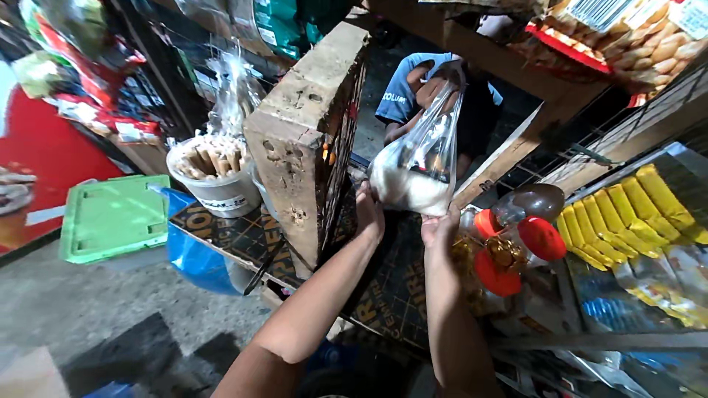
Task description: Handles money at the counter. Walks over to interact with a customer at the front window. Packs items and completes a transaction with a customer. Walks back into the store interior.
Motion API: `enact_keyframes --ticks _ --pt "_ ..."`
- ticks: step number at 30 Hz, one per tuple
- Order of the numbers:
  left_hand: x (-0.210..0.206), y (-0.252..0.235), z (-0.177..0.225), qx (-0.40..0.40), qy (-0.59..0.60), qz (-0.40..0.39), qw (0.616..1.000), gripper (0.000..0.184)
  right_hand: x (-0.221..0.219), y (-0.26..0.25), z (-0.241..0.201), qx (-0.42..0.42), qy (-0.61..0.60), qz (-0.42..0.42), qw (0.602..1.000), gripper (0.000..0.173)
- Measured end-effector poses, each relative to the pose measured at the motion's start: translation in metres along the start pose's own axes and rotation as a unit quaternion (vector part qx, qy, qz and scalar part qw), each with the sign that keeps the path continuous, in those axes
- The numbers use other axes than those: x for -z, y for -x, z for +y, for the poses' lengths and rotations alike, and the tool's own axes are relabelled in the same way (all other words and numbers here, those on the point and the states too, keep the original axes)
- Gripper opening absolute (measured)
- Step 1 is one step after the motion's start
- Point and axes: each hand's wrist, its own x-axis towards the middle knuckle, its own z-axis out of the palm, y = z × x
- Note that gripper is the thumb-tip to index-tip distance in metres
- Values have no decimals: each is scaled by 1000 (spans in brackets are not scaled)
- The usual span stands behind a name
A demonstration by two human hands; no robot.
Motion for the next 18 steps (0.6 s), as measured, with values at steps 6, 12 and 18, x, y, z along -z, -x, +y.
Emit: enact_keyframes --ticks 6,12,18 --pt "-9 -13 1 29 66 -34 997 56 3 -6 -1 -33 7 5 999 63" --pt "13 18 0 59 42 -100 992 59 6 21 -5 7 114 -59 992 51" --pt "152 152 14 96 -125 -381 911 79 104 185 4 191 352 -446 801 30"
